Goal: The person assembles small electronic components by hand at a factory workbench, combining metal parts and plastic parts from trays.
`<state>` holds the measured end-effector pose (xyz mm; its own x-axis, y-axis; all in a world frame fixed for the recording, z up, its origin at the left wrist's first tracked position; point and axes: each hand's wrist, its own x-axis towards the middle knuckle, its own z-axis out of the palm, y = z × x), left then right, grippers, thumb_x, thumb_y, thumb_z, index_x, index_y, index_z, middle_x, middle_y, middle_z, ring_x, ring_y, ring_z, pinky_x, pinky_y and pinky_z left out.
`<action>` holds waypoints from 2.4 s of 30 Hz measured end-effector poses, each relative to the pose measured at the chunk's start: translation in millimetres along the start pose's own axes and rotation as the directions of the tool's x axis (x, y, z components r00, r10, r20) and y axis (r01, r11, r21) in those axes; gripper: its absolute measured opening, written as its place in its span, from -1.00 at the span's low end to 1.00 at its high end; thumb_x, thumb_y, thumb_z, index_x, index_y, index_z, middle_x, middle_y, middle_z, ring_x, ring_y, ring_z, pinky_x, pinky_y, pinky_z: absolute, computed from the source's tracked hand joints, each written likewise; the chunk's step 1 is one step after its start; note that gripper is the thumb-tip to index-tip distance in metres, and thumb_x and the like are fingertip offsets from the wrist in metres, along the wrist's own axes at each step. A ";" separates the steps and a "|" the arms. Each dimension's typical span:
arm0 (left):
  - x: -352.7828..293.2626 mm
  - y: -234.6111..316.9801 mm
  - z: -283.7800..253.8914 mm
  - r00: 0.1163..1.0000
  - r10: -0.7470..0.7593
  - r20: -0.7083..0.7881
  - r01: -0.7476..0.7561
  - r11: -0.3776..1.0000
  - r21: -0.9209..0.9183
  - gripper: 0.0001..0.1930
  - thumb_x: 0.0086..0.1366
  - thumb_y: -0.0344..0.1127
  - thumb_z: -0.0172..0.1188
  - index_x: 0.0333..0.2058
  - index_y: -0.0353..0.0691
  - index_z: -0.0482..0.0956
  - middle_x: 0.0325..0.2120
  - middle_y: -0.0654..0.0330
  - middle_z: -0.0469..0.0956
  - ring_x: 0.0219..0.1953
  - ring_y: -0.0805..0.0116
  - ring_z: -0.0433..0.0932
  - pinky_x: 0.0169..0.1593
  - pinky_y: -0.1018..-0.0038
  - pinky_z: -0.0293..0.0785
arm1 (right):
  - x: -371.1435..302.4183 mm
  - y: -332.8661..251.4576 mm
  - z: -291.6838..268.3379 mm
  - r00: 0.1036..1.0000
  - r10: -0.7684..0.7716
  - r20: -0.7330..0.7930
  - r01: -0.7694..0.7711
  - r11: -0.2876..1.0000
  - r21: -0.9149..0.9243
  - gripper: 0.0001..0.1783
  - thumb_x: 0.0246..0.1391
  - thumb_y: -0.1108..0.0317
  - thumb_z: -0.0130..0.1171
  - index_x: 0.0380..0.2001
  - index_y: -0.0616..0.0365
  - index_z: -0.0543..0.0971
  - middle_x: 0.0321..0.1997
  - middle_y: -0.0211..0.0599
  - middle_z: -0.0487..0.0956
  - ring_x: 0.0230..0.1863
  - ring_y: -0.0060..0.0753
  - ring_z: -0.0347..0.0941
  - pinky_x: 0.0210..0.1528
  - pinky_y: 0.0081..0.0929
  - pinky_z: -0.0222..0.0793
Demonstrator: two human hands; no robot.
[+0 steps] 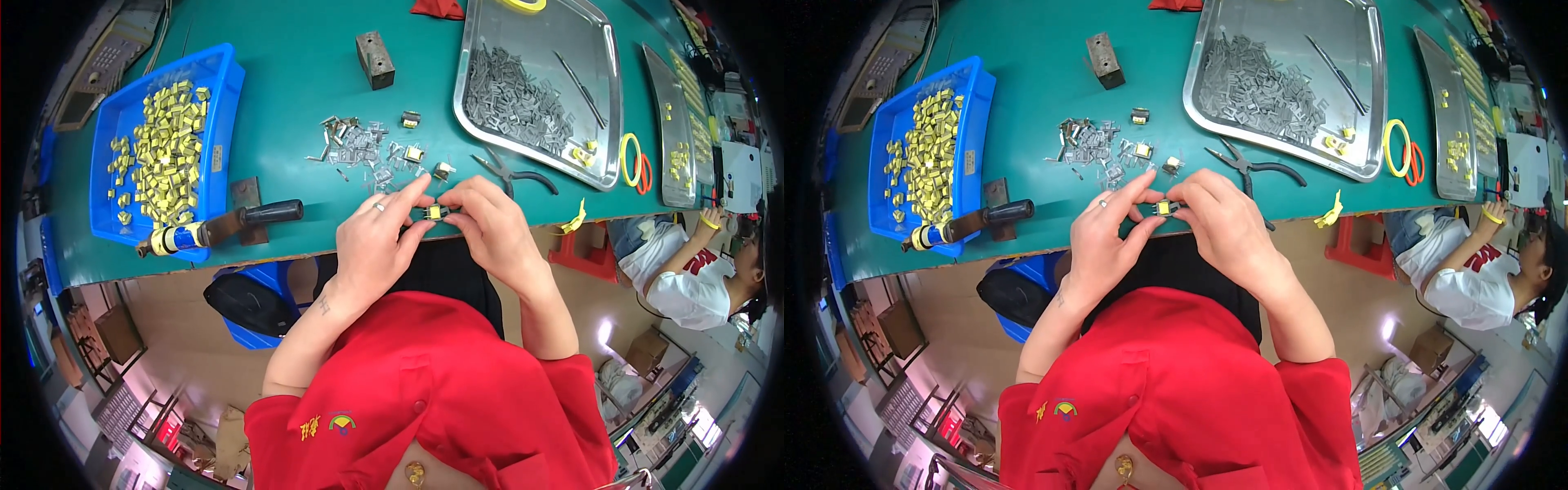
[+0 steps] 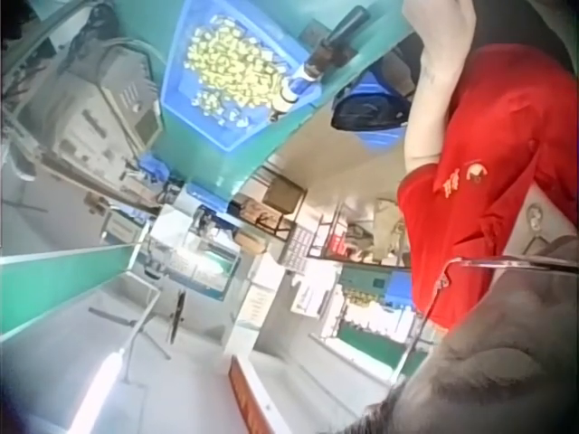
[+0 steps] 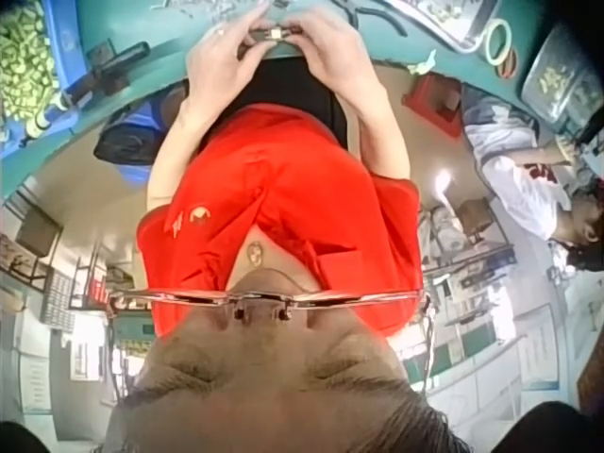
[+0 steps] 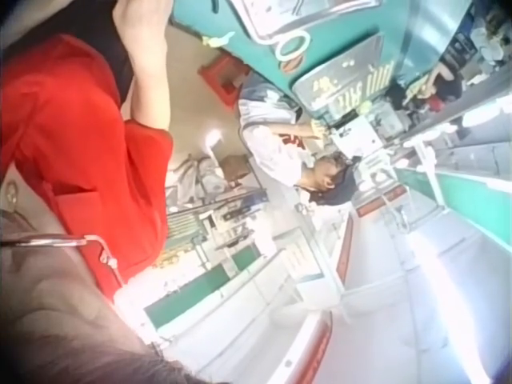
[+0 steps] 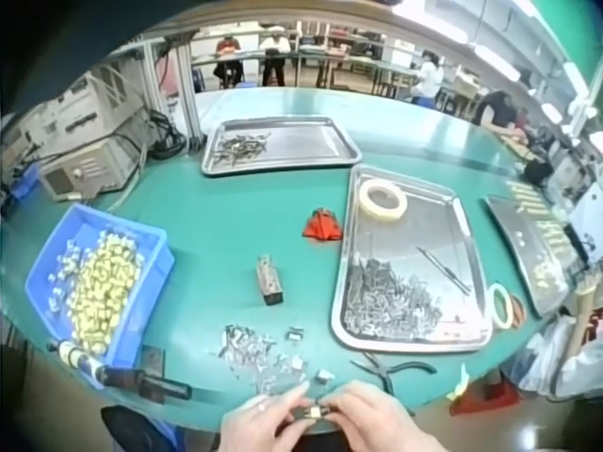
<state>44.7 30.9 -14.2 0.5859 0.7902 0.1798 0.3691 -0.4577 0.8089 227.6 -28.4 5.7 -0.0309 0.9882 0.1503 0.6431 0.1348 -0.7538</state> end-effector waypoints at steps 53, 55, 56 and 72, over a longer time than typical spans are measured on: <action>-0.1 1.2 -10.1 0.990 0.044 0.132 -0.051 0.997 0.053 -0.45 0.04 -0.39 0.41 0.08 -0.20 0.53 -0.23 0.15 0.56 -0.23 0.16 0.57 -0.21 0.32 0.52 | 27.7 83.0 -91.4 0.901 0.042 -0.432 -0.211 0.912 -0.352 -0.89 -0.03 0.61 0.25 -0.36 0.26 0.61 -0.38 -0.23 0.59 -0.42 -0.35 0.54 -0.40 -0.49 0.42; 3.3 6.1 -7.2 0.995 0.011 0.099 -0.016 0.999 0.051 -0.42 0.01 -0.43 0.42 0.08 -0.22 0.52 -0.26 0.17 0.57 -0.31 0.21 0.56 -0.26 0.37 0.51 | 23.3 71.6 -90.3 0.871 0.161 -0.464 -0.276 0.942 -0.190 -0.91 0.04 0.61 0.23 -0.34 0.26 0.60 -0.38 -0.36 0.61 -0.42 -0.60 0.49 -0.41 -0.63 0.39; 3.8 9.5 -6.8 0.998 0.011 0.067 -0.013 1.000 0.022 -0.39 -0.02 -0.47 0.44 0.09 -0.23 0.51 -0.29 0.19 0.58 -0.39 0.27 0.55 -0.31 0.42 0.49 | 16.7 63.7 -88.4 0.839 0.296 -0.456 -0.313 0.949 0.039 -0.91 0.08 0.61 0.23 -0.32 0.27 0.60 -0.37 -0.39 0.61 -0.41 -0.64 0.49 -0.40 -0.67 0.39; -10.0 19.0 -5.1 0.998 -0.061 -0.023 0.052 0.954 -0.294 -0.53 0.13 -0.46 0.35 0.07 -0.20 0.54 -0.28 0.25 0.59 -0.42 0.42 0.48 -0.36 0.54 0.44 | -28.5 -13.6 6.5 0.859 0.490 0.149 -0.421 0.511 0.749 -0.93 0.21 0.53 0.18 -0.27 0.32 0.55 -0.35 -0.44 0.57 -0.40 -0.79 0.42 -0.40 -0.78 0.31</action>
<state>42.1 16.4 2.2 0.5457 0.8257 0.1429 0.1700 -0.2760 0.9460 214.8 -57.8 7.5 0.1747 0.9258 -0.3353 -0.2313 -0.2924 -0.9279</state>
